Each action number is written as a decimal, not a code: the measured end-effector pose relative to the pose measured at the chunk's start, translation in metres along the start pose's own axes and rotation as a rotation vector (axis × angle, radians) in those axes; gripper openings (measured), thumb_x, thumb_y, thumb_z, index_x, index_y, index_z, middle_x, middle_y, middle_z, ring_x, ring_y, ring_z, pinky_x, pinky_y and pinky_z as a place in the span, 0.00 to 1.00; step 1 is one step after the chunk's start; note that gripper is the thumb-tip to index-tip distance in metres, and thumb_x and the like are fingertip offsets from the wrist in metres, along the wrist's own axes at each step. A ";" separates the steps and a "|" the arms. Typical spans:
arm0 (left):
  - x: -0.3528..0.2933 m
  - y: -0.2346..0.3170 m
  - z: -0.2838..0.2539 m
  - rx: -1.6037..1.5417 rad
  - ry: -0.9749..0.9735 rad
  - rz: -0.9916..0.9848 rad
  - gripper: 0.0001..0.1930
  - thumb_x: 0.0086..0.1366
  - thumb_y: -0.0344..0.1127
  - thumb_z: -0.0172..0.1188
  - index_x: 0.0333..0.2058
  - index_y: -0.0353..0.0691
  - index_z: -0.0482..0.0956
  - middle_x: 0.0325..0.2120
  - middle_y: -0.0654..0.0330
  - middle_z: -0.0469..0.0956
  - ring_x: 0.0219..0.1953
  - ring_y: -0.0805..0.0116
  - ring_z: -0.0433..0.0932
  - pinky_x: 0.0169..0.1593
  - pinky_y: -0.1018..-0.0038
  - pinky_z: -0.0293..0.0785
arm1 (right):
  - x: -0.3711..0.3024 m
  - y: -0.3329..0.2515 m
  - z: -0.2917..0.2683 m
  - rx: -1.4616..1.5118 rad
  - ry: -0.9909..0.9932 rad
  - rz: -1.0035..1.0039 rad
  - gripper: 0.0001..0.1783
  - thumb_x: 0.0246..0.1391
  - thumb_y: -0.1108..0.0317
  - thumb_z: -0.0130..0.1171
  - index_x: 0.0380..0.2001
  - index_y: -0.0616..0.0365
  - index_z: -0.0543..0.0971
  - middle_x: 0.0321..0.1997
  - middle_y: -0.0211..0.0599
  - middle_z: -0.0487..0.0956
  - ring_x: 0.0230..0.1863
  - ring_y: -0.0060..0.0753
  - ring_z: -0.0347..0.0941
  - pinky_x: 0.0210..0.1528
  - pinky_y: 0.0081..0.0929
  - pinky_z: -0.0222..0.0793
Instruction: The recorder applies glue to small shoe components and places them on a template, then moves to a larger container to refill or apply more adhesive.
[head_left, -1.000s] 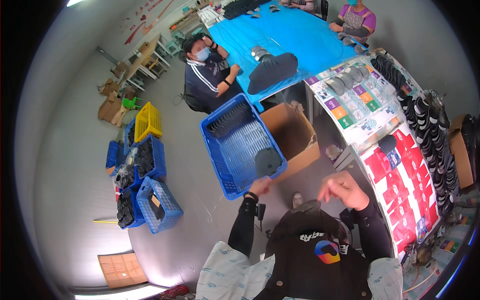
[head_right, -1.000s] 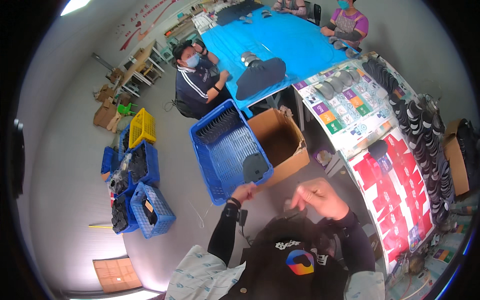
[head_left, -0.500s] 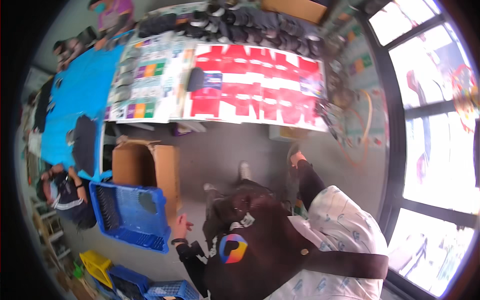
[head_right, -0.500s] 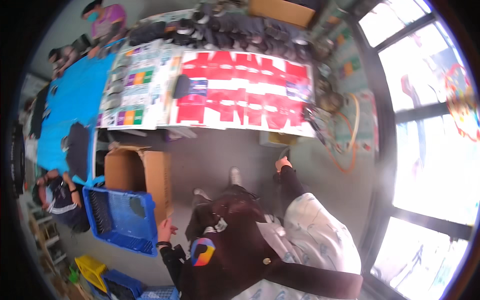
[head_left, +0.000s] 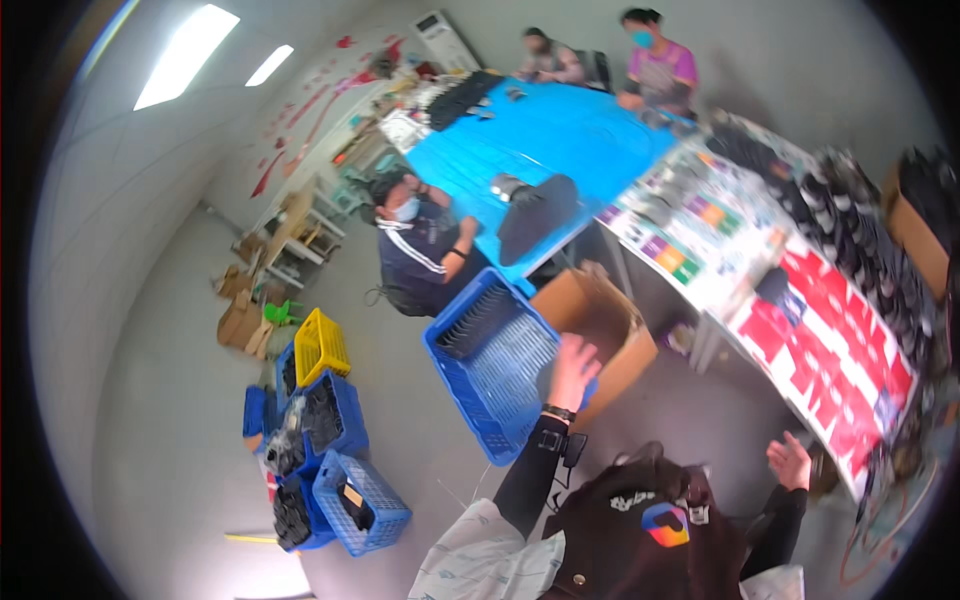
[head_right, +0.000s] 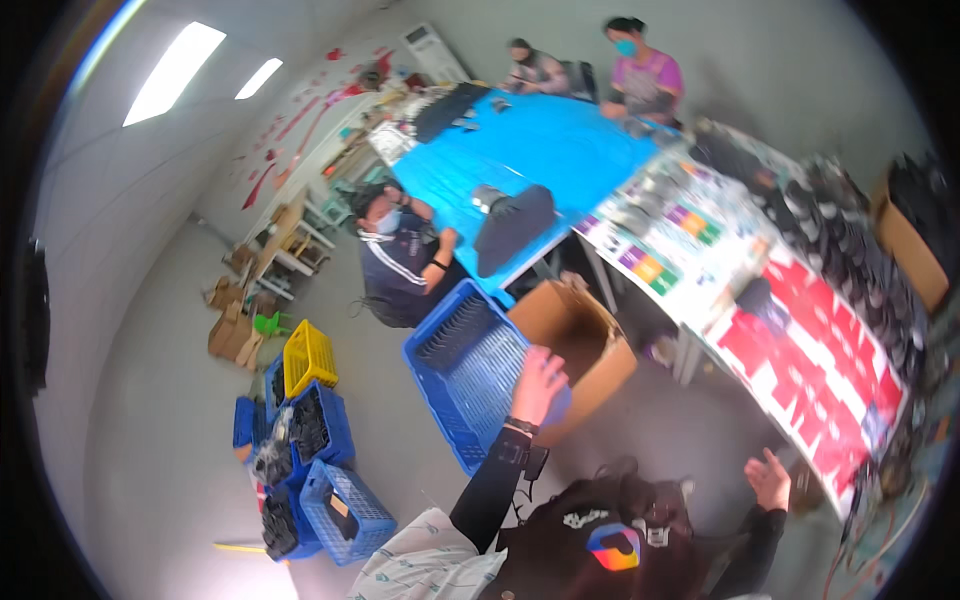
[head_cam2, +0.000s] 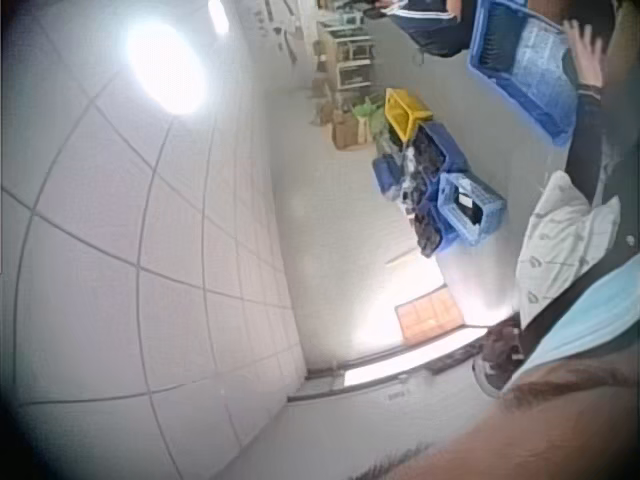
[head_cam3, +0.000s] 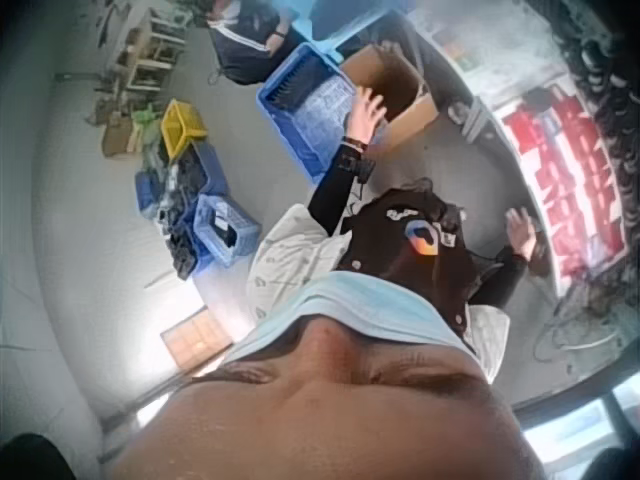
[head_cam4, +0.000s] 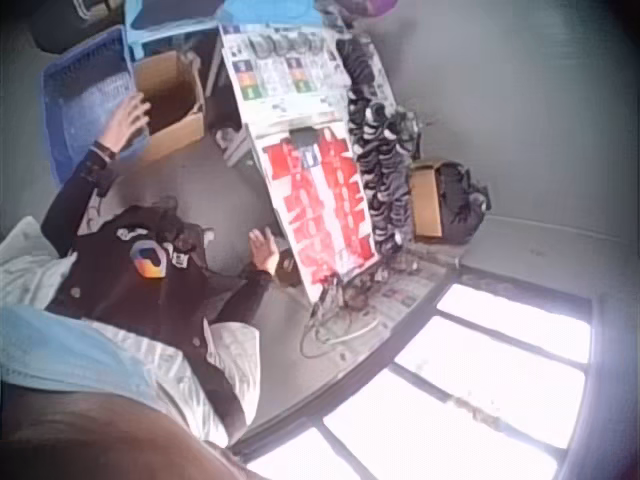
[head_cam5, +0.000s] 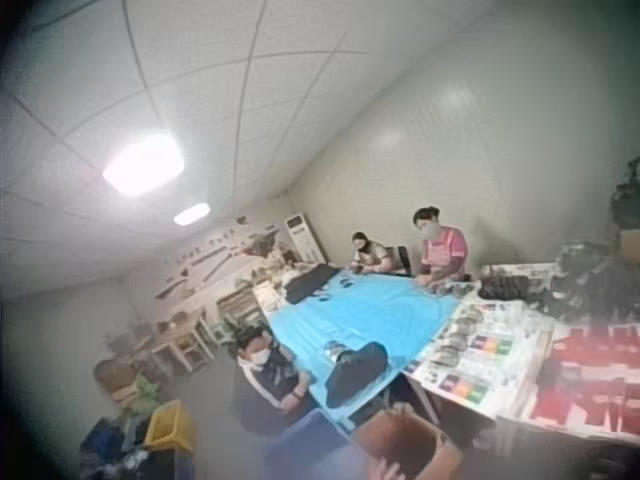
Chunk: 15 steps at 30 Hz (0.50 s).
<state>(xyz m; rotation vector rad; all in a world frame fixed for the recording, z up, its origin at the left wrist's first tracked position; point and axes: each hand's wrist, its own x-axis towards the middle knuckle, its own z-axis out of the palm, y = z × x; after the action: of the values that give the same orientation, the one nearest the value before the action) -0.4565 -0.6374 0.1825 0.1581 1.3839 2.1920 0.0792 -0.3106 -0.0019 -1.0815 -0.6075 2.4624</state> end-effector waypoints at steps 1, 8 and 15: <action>0.006 0.030 -0.014 -0.392 0.055 0.142 0.30 0.71 0.52 0.50 0.66 0.44 0.62 0.64 0.54 0.64 0.65 0.53 0.64 0.61 0.53 0.68 | -0.020 -0.025 0.096 0.174 -0.084 -0.108 0.38 0.68 0.44 0.42 0.71 0.59 0.59 0.61 0.56 0.73 0.62 0.47 0.71 0.62 0.41 0.66; -0.020 0.176 0.015 0.020 0.084 0.507 0.33 0.75 0.56 0.39 0.71 0.44 0.56 0.70 0.56 0.60 0.70 0.58 0.59 0.71 0.57 0.47 | 0.000 -0.055 0.392 -0.047 -0.721 -0.223 0.38 0.66 0.49 0.40 0.62 0.78 0.65 0.64 0.69 0.69 0.66 0.63 0.67 0.72 0.48 0.57; -0.031 0.111 0.103 0.200 -0.186 0.207 0.32 0.77 0.57 0.35 0.67 0.38 0.63 0.65 0.53 0.68 0.69 0.63 0.61 0.71 0.63 0.50 | -0.004 0.026 0.585 -0.424 -1.200 -0.009 0.25 0.68 0.59 0.48 0.57 0.70 0.75 0.60 0.46 0.77 0.62 0.36 0.72 0.67 0.31 0.61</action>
<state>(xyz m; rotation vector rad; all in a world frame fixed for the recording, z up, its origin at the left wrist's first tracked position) -0.4339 -0.6065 0.3322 0.5871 1.5347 2.1326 -0.3662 -0.4700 0.3440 0.4663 -1.4705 2.8282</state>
